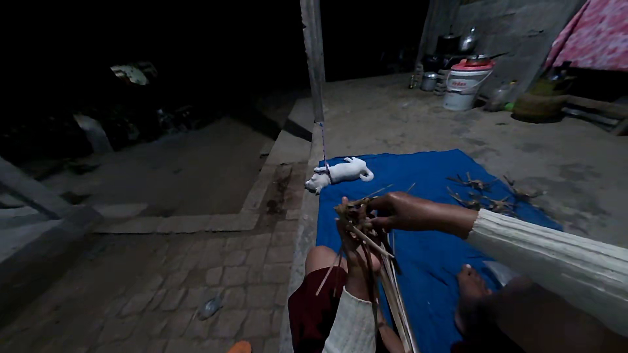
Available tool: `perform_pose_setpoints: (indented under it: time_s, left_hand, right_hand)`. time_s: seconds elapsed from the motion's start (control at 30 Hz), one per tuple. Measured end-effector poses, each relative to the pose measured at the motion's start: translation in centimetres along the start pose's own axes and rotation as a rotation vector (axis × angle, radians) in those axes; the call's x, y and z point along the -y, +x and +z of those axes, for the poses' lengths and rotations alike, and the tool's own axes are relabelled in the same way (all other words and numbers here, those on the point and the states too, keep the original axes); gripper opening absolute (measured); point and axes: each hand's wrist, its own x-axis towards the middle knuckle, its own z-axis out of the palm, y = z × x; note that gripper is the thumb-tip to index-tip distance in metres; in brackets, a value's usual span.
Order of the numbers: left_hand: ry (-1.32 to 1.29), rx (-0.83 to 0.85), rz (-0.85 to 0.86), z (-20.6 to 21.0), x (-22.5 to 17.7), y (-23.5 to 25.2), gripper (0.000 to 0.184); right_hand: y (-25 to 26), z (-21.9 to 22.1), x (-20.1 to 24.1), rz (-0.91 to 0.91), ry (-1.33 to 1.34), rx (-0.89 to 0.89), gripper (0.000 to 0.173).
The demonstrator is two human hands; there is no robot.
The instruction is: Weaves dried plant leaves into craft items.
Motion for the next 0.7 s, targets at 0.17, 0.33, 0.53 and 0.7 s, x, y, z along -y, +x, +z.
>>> perform_pose_setpoints:
  time_s: [0.17,0.33,0.53,0.7]
  left_hand:
    - [-0.007,-0.208,-0.107,1.0,-0.1,0.6,0.056]
    - [0.247,0.184,-0.330,0.9,-1.3,1.0,0.078]
    - [0.752,0.113,-0.038,2.5,-6.3,0.6,0.035]
    - [1.314,-0.105,0.527,1.4,-8.3,1.1,0.019]
  right_hand:
    - [0.4,0.4,0.0,-0.087,0.238,-0.136,0.016]
    - [0.7,-0.7,-0.9,-0.067,0.186,-0.368,0.017]
    - [0.4,-3.7,-4.5,-0.002,0.014,-0.723,0.016]
    - [0.0,-3.8,-5.2,0.066,0.055,-0.699,0.011]
